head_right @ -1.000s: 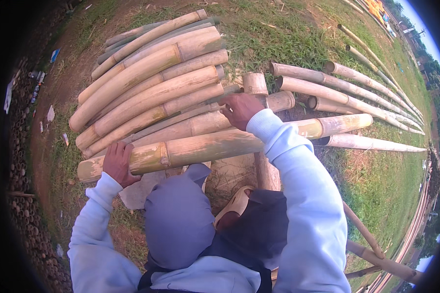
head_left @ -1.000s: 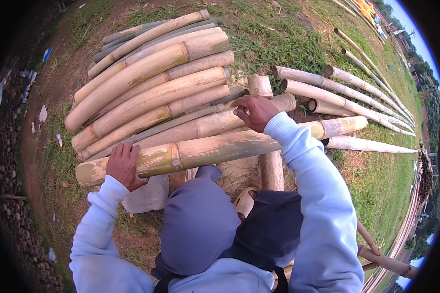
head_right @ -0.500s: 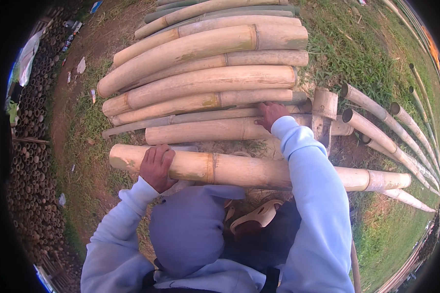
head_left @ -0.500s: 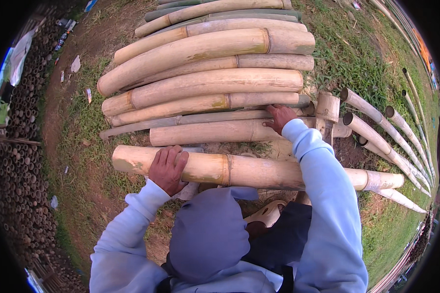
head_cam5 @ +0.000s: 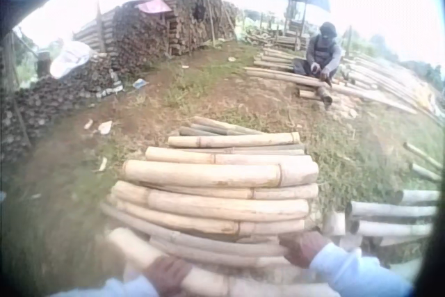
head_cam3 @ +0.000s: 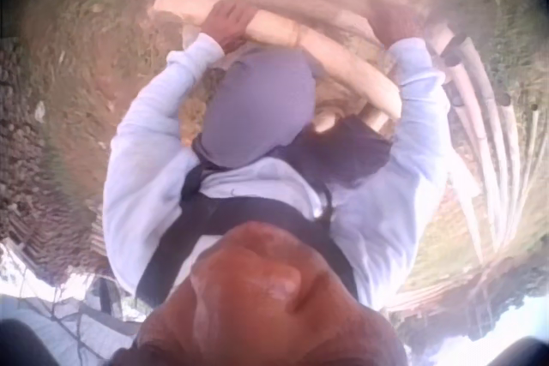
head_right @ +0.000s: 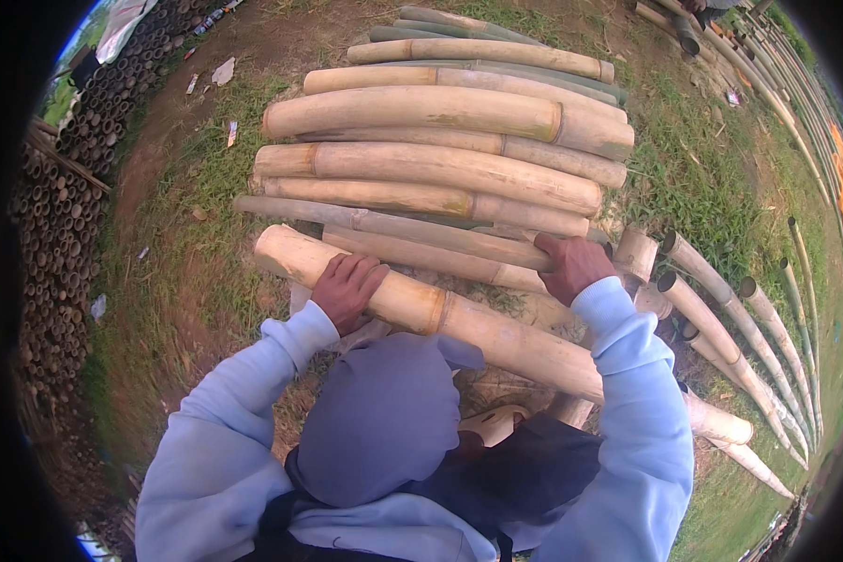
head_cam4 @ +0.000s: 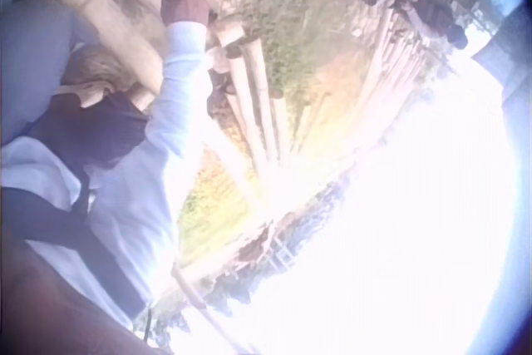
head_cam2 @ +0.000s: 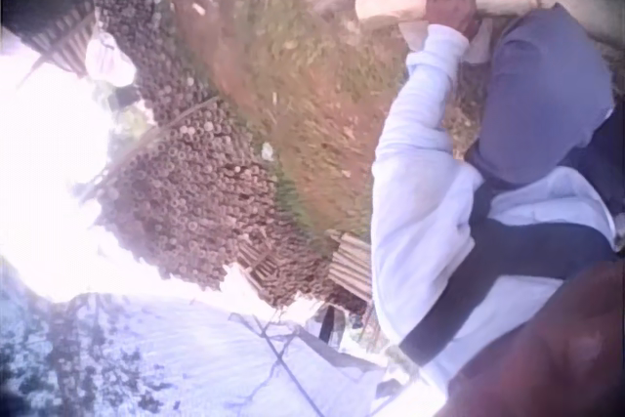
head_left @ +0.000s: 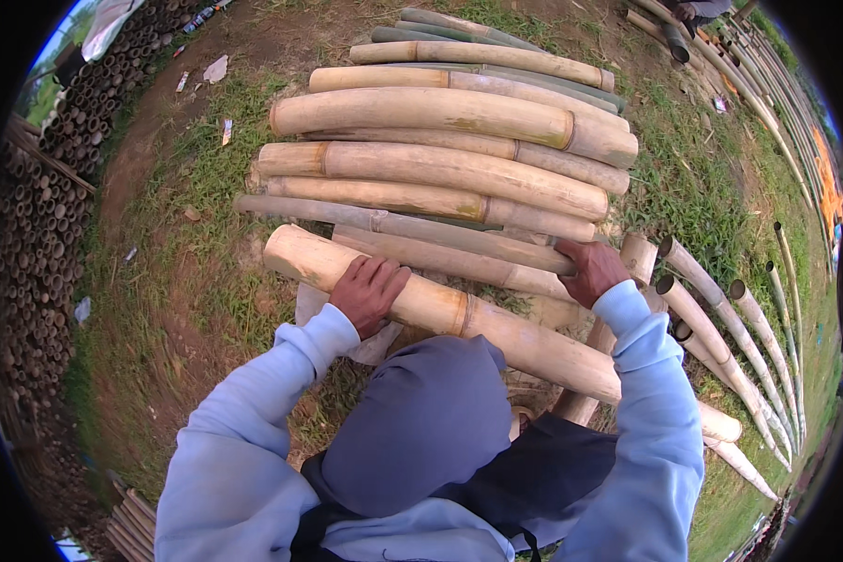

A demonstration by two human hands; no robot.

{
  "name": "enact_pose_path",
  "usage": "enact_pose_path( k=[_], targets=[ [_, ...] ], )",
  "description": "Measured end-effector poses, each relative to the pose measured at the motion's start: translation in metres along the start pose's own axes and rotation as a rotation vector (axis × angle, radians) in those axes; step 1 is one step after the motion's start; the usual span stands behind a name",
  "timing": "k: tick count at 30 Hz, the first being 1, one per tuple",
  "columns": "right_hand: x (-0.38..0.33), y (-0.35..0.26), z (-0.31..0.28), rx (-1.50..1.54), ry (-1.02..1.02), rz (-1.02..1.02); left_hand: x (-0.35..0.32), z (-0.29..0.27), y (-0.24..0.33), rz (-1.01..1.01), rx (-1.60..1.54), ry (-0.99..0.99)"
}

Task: The person sits on the ground and uses a hand saw to cut long bamboo poles into shorter sections. They repeatedly position a pole, saw through it, and move the cut piece aside to continue with the next one.

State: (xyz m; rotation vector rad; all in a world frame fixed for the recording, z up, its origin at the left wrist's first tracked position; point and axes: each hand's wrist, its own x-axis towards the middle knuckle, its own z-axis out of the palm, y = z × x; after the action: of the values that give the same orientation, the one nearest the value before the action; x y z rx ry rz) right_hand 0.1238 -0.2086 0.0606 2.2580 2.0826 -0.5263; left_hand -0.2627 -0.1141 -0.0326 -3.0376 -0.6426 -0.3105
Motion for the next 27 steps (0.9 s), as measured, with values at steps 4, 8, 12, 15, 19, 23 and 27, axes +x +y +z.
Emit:
enact_pose_path(
  k=[4,8,12,15,19,23,27],
  targets=[
    [-0.079,-0.001,-0.027,0.130,0.019,0.057,-0.005,0.008,0.003,-0.016,0.000,0.021],
    [-0.149,0.023,-0.012,0.233,0.084,0.120,-0.017,0.003,0.005,0.036,-0.159,0.060],
    [-0.196,0.023,-0.008,0.217,0.094,0.221,-0.042,0.024,0.001,0.068,-0.148,0.144],
    [-0.218,0.022,-0.002,0.186,0.109,0.199,-0.053,0.043,0.006,0.031,-0.085,0.174],
    [-0.228,0.014,0.000,0.157,0.149,0.186,-0.054,0.034,0.011,-0.013,-0.129,0.096],
    [-0.236,0.019,0.007,0.081,0.206,0.156,-0.049,0.025,0.015,0.016,-0.171,0.177],
    [-0.236,0.022,0.007,0.107,0.219,0.124,-0.056,0.022,0.018,-0.011,-0.164,0.221]
  ],
)
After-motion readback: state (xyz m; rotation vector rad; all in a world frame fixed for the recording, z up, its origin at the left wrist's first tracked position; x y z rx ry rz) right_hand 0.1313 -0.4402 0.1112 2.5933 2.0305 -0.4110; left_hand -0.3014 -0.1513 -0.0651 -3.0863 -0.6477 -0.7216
